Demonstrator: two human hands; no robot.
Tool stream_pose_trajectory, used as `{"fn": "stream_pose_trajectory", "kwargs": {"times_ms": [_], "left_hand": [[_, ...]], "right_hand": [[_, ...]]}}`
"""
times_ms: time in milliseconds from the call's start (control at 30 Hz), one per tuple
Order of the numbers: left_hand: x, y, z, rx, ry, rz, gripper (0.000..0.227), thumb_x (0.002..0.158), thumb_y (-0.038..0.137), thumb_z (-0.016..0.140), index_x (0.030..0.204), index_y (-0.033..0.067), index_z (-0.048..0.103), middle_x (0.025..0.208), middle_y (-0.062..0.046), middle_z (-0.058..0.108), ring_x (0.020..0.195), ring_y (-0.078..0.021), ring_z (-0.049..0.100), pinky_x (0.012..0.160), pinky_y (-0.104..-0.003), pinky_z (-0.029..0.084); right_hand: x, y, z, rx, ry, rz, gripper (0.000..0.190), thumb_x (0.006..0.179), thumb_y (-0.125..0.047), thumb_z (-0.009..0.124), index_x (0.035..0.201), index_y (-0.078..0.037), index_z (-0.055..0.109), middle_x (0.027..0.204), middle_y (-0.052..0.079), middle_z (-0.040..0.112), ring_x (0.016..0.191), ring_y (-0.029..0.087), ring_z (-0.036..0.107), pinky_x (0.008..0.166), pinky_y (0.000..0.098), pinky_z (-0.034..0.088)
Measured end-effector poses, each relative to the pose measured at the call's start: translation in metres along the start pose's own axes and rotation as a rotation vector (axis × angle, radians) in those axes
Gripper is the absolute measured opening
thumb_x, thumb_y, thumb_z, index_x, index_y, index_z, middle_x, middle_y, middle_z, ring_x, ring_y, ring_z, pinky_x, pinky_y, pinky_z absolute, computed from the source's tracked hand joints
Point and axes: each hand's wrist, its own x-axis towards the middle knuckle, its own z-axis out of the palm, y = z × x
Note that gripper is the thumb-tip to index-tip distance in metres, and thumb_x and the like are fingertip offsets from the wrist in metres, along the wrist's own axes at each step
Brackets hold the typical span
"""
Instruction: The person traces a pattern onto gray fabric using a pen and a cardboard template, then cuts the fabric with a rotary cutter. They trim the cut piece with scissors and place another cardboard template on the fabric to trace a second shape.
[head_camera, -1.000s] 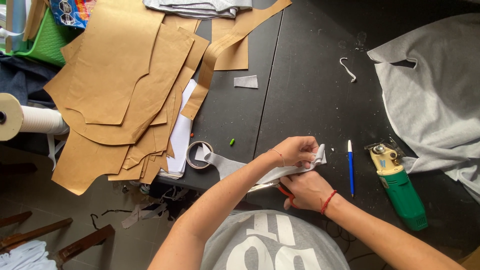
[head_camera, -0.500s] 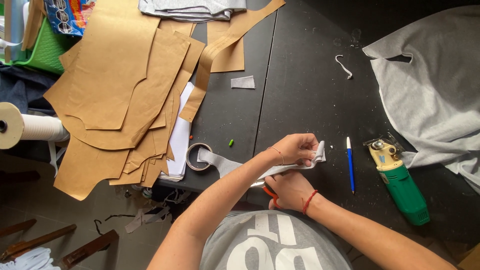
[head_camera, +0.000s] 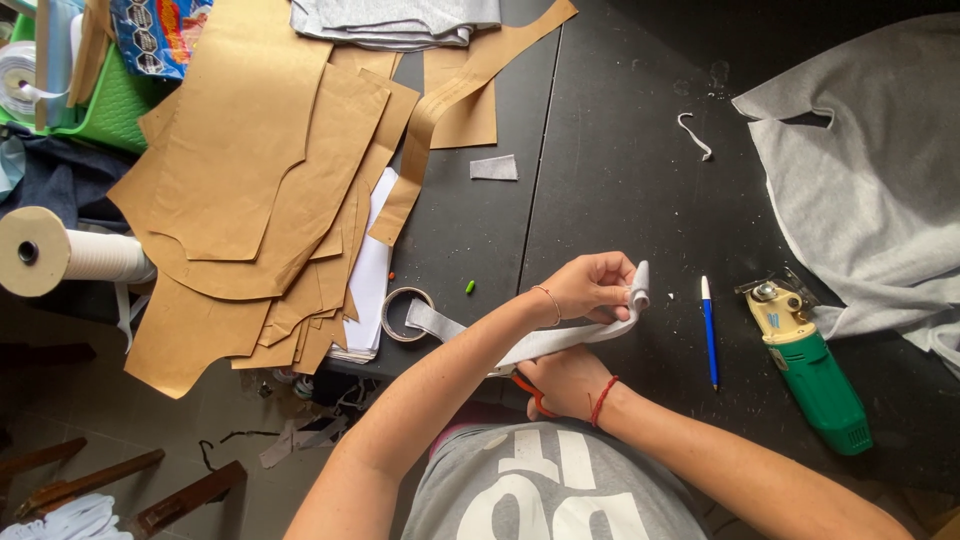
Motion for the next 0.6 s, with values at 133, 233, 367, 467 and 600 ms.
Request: {"fn": "stream_pose_trajectory", "kwargs": {"times_ms": [133,233,367,467,600], "left_hand": [[-0.008,0.009,-0.006,-0.038,0.023,0.027,0.009,0.077,0.007,0.060,0.084,0.0065,0.054,0.070,-0.005,0.060,0.062,-0.0129,0.063,0.056,-0.029,0.055],[-0.008,0.004,-0.006,-0.066,0.034,0.047,0.011,0.076,0.008,0.062,0.084,0.0068,0.054,0.071,-0.004,0.060,0.064,-0.0122,0.063,0.057,-0.029,0.055],[-0.011,0.006,-0.001,-0.110,0.029,0.082,0.012,0.076,0.011,0.063,0.084,0.0072,0.054,0.071,-0.003,0.060,0.065,-0.0118,0.062,0.058,-0.030,0.055],[0.000,-0.017,-0.008,0.014,-0.017,0.470,0.010,0.081,0.012,0.058,0.084,0.0110,0.049,0.076,0.004,0.053,0.070,-0.0025,0.048,0.065,-0.016,0.040],[-0.080,0.060,0.006,0.773,0.503,0.300,0.016,0.075,0.041,0.049,0.080,0.0261,0.050,0.073,0.014,0.055,0.081,-0.0090,0.048,0.086,-0.029,0.019]], "right_hand": [[0.007,0.000,0.029,-0.054,0.148,-0.047,0.048,0.063,-0.053,0.060,0.092,-0.015,0.054,0.072,0.004,0.062,0.072,0.020,0.061,0.064,0.0346,0.048],[0.003,-0.003,0.017,-0.026,0.130,-0.050,0.052,0.060,-0.056,0.060,0.092,-0.016,0.053,0.072,0.003,0.063,0.073,0.019,0.062,0.066,0.0348,0.049],[0.003,-0.013,0.006,0.041,0.086,-0.042,0.048,0.063,-0.056,0.062,0.089,-0.017,0.054,0.070,0.003,0.063,0.073,0.020,0.062,0.067,0.0347,0.048],[0.012,-0.010,0.022,0.268,0.362,-0.183,0.022,0.057,-0.020,0.062,0.069,-0.012,0.046,0.050,0.009,0.057,0.042,0.034,0.055,0.034,0.0464,0.040],[-0.008,0.010,0.028,0.165,0.426,-0.253,0.018,0.056,-0.020,0.059,0.063,-0.015,0.043,0.050,0.001,0.051,0.038,0.032,0.044,0.040,0.0377,0.033]]}}
